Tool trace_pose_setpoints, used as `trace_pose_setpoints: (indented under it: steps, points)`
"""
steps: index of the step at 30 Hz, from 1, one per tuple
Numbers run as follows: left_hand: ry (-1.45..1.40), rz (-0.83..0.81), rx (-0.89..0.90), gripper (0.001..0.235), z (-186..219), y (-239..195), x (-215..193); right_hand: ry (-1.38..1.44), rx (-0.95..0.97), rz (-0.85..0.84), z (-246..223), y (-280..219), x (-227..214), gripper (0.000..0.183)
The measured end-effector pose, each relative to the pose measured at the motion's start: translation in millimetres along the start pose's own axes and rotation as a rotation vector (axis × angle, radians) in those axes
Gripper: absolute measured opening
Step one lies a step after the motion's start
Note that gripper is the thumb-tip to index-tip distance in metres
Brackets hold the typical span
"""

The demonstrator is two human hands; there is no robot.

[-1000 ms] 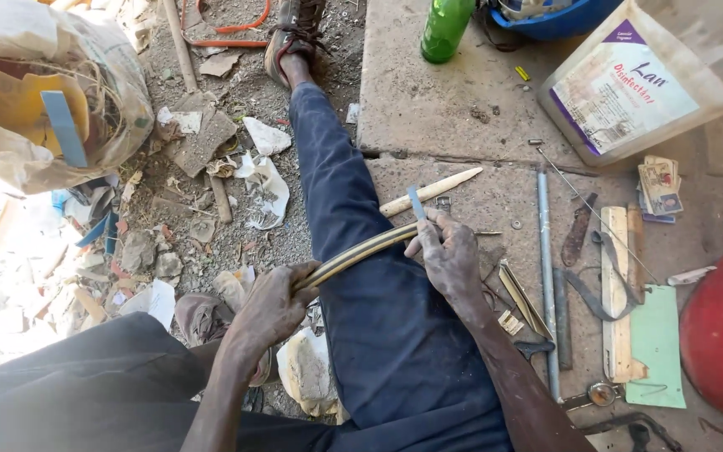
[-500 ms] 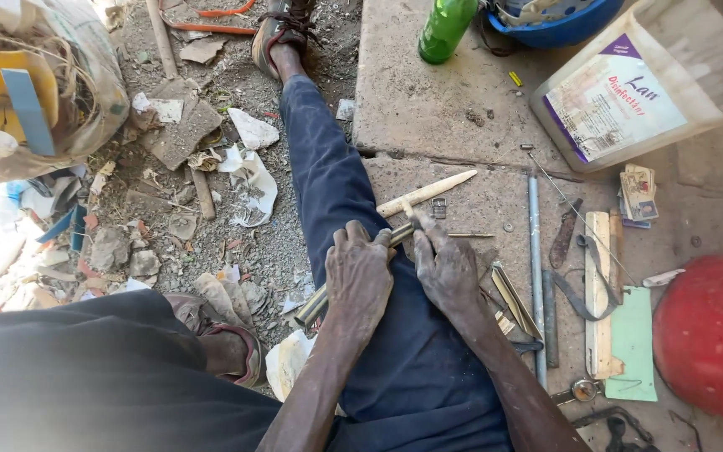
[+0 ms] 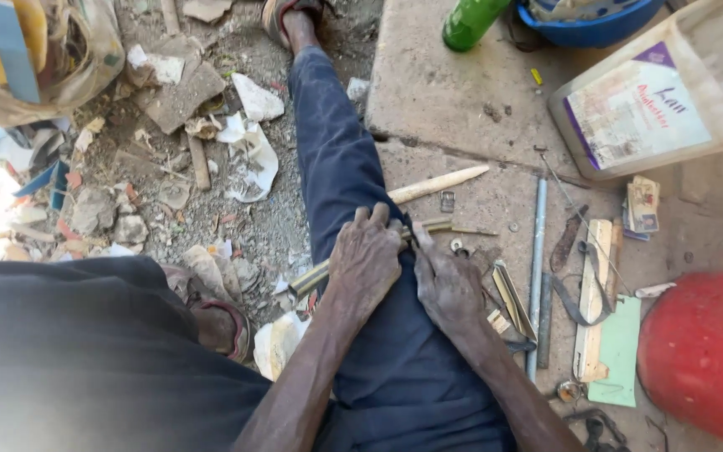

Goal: Filing a metal rod using a hand file while sitting on the floor.

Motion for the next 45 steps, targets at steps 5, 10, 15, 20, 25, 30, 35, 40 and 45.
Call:
trace_pose_setpoints:
  steps: [5,10,15,20,25,30,35,40,45]
  points:
    - [-0.066,0.030,0.060,0.034,-6,0,6,0.055,-0.017,0.040,-1,16,8,0.035]
    - [-0.082,0.024,0.066,0.035,-8,2,12,0.056,0.031,-0.005,7,-12,4,0.041]
    - [-0.011,0.073,0.086,0.033,-9,0,23,0.072,0.014,0.061,-9,8,3,0.036]
    - [-0.058,0.114,0.103,0.028,-5,2,23,-0.047,0.105,-0.005,4,-26,0,0.043]
    - [-0.036,0.148,0.102,0.025,-8,3,19,-0.083,-0.069,0.032,-4,10,15,0.038]
    - [-0.028,0.139,0.089,0.024,-6,3,10,0.016,0.014,0.031,9,-11,14,0.042]
    - [0.038,0.112,0.094,0.019,-1,-3,11,-0.010,-0.024,0.135,1,6,18,0.033]
    - [0.010,0.070,0.078,0.020,-1,0,7,-0.042,-0.033,0.119,-6,-9,2,0.036]
    - [0.011,0.158,0.089,0.013,-3,2,26,-0.110,-0.047,0.057,-4,-7,6,0.036]
Point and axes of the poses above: each hand's wrist, its own y-axis towards the middle knuckle, its own x-axis out of the palm, z = x × y, the point moved 4 cm from there along y, towards the middle knuckle, and after that the axes turned 8 degrees about -x, right-handed, at the moved point
